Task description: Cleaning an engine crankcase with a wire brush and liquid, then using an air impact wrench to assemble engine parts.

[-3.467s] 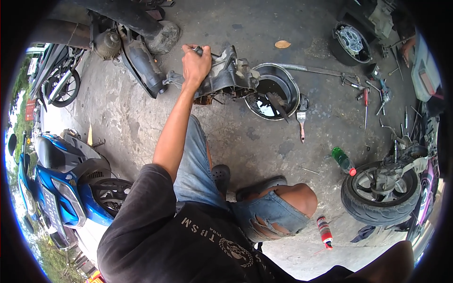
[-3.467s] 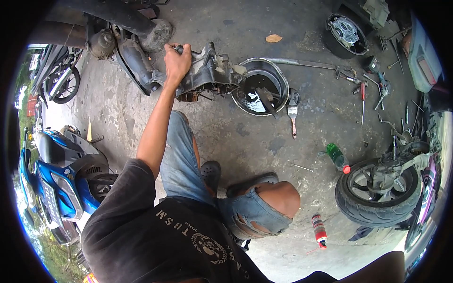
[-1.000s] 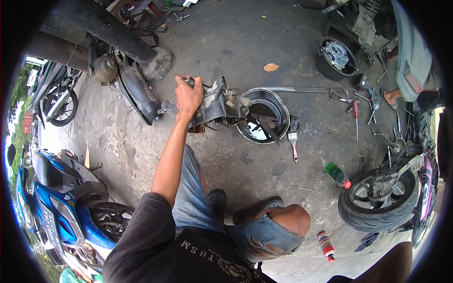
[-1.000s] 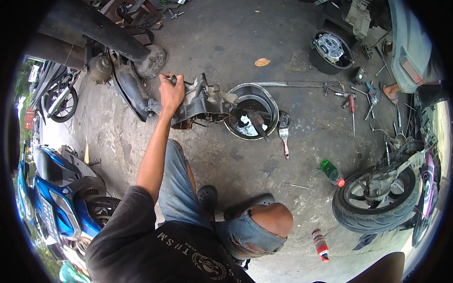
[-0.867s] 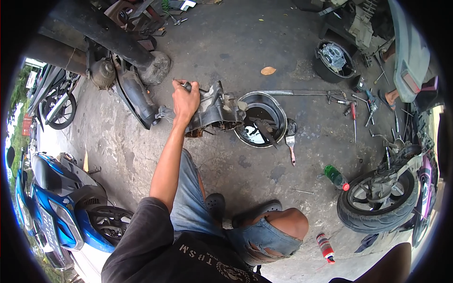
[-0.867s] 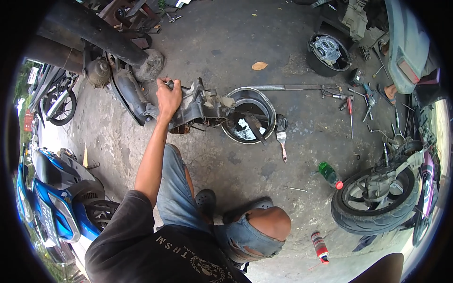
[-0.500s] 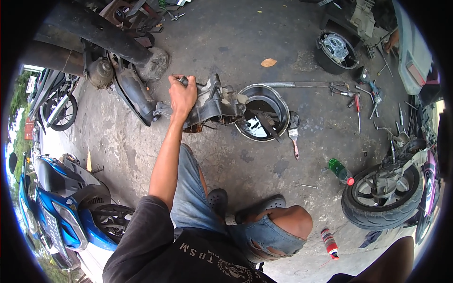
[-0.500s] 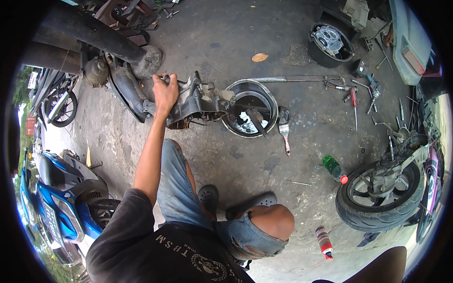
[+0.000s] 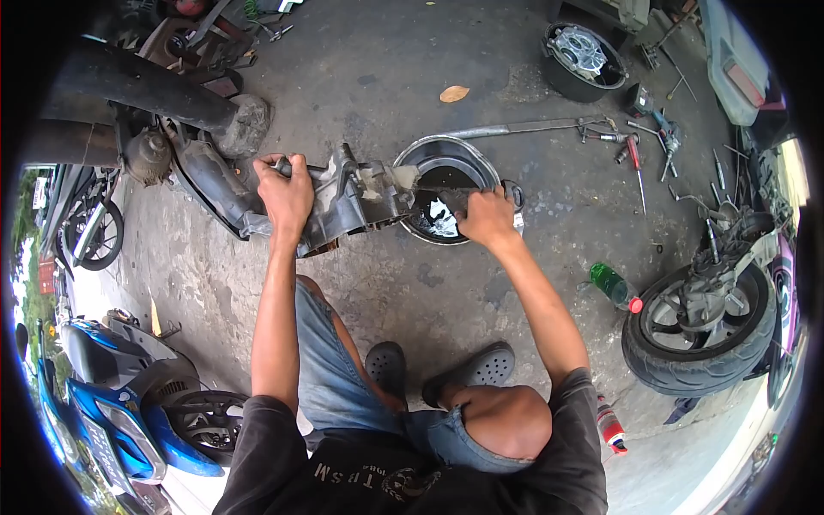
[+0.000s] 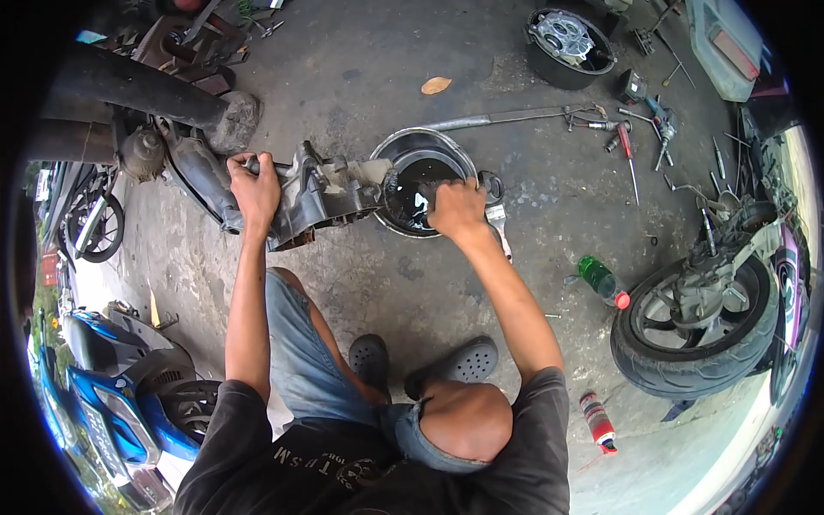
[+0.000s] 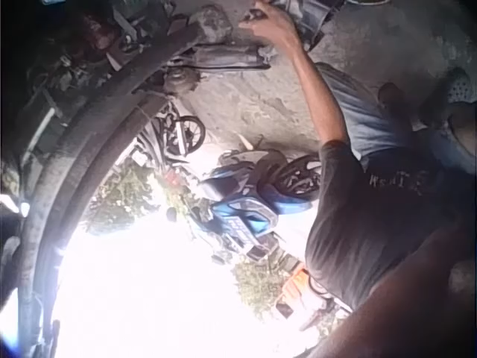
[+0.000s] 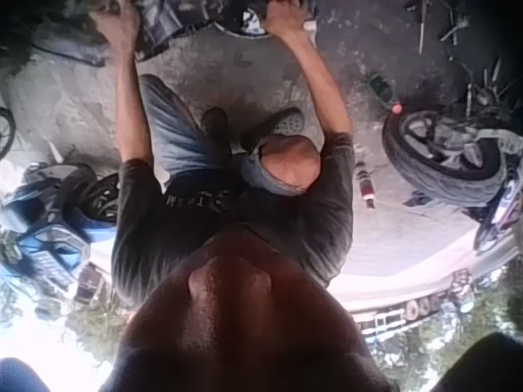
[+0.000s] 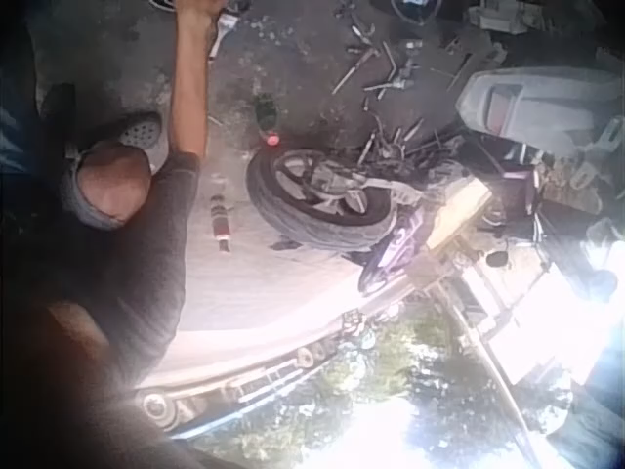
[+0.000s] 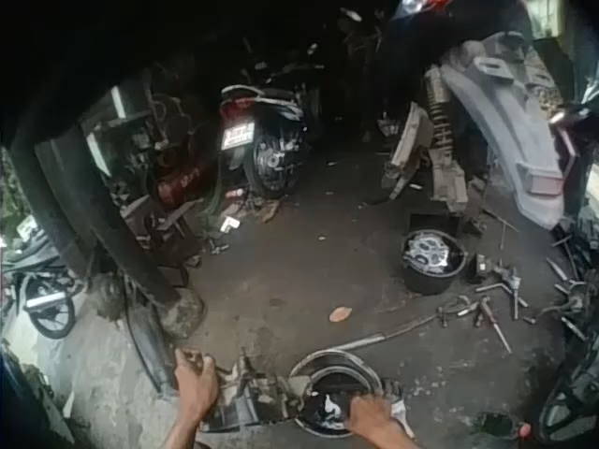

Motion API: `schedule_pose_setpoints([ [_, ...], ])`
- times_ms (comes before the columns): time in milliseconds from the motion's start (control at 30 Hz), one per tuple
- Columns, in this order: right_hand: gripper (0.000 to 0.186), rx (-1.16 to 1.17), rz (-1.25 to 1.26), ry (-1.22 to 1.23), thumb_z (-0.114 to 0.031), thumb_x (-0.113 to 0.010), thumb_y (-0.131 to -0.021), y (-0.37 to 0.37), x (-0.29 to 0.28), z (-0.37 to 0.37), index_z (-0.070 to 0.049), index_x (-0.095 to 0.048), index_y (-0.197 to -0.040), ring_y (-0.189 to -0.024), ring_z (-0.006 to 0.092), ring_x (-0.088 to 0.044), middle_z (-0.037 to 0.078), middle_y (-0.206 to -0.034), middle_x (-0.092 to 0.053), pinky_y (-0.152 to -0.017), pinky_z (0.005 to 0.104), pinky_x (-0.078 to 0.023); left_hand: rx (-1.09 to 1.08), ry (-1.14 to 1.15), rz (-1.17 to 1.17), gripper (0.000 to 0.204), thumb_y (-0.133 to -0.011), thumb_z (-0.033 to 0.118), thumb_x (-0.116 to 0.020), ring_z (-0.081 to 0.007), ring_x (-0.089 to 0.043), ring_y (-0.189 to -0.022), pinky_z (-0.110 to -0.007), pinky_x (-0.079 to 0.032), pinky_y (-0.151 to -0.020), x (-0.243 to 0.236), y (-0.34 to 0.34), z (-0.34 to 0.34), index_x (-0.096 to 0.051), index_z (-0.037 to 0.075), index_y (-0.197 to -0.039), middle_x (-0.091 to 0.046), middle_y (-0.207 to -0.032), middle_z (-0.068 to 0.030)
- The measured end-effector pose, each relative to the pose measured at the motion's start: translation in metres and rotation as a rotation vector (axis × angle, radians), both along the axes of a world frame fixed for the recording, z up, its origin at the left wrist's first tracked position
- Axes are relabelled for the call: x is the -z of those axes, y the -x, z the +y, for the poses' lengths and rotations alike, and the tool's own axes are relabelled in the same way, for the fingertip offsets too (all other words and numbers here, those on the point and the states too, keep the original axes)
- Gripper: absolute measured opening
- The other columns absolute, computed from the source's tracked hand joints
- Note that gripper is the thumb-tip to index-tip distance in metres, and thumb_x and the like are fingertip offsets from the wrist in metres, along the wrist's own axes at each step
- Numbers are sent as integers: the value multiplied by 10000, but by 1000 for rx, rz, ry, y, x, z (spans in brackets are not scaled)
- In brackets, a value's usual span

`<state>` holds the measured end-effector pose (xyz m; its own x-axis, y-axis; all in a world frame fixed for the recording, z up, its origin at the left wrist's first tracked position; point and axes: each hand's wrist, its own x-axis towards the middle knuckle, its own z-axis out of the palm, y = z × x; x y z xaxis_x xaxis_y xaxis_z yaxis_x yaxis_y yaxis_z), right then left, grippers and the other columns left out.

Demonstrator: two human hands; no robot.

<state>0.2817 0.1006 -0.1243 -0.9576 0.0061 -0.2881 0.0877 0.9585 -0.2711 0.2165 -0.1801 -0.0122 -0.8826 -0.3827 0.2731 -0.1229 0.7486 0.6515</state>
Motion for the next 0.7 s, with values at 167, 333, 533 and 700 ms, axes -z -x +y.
schedule_pose_setpoints([
  [167,280,-115,-240,-230,-235,-707,-793,16,39,-16,-151,-722,-1060,-1180,319,-544,68,-1151,-678,-965,459,-404,-14,64,61,390,-835,260,-640,-388,-639,-688,-423,-488,-694,3,8,-3,-510,-55,-1026,-626,-701,-251],
  [333,204,-110,-208,-200,-94,-620,-825,19,41,-15,-98,-727,-998,-1083,309,-629,126,-1083,-693,-911,444,-467,-28,21,42,367,-834,245,-644,-383,-639,-687,-422,-485,-686,-4,5,2,-517,-51,-1009,-625,-705,-254],
  [533,275,125,-66,110,-207,-559,-902,-5,10,8,30,-685,-965,-972,295,-687,193,-958,-702,-819,420,-534,-24,21,26,352,-838,237,-634,-317,-601,-599,-407,-470,-635,-4,-1,-1,-515,-49,-1005,-595,-636,-210],
  [700,650,445,-2,788,-487,-298,-998,3,7,5,66,-638,-1009,-1009,509,-570,340,-991,-622,-889,517,-442,-2,52,64,370,-833,247,-626,-297,-573,-571,-403,-466,-627,2,5,0,-520,-51,-1024,-583,-618,-190],
])
